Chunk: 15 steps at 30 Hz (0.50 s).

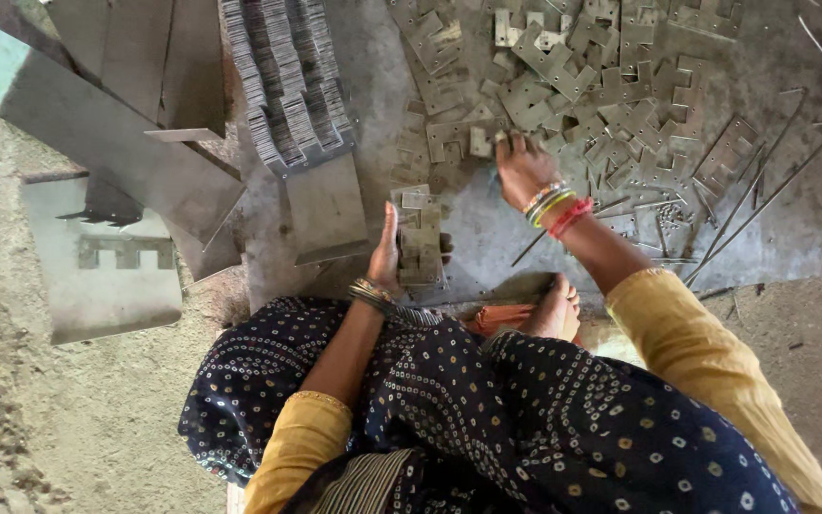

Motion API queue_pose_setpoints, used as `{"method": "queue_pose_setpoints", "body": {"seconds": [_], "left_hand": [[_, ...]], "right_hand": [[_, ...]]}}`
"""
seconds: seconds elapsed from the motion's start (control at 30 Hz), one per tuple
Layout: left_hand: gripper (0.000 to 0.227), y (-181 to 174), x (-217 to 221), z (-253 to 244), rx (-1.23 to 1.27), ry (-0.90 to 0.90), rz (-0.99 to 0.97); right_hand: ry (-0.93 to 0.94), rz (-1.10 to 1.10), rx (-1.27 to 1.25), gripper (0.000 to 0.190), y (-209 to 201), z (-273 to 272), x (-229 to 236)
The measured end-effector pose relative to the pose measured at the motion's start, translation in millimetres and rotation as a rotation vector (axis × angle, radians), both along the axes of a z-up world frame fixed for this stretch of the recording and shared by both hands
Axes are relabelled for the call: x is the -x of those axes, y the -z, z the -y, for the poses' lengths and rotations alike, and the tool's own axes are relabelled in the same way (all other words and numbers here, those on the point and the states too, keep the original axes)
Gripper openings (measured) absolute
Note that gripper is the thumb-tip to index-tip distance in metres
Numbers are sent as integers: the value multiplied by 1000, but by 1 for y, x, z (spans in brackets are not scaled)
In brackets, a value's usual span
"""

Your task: The person sits on the floor and repeatedly picks up small metal parts, rubs them with a small block, and places them into a stack. The person handles the parts one at a time, using a repetitive motion to clean or smooth the surfaces.

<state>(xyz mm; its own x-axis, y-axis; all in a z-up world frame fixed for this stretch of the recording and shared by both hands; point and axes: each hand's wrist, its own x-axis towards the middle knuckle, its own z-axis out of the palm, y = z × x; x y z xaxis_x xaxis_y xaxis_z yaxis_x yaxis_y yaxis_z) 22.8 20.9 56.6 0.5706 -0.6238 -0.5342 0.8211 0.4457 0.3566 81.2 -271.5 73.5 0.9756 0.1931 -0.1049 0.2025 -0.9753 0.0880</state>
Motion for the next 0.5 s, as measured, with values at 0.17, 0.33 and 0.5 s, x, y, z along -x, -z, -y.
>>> {"method": "queue_pose_setpoints", "body": {"seconds": [0.17,0.33,0.5], "left_hand": [[102,4,-3,0,27,-41,34],[97,14,-6,4,-48,-120,-76],[83,61,10,1,-316,-141,110]], "right_hand": [[-306,277,-263,42,-28,-16,47],[-397,386,-224,52,-40,-34,16],[-254,182,-99,74,-19,-30,-44]]}}
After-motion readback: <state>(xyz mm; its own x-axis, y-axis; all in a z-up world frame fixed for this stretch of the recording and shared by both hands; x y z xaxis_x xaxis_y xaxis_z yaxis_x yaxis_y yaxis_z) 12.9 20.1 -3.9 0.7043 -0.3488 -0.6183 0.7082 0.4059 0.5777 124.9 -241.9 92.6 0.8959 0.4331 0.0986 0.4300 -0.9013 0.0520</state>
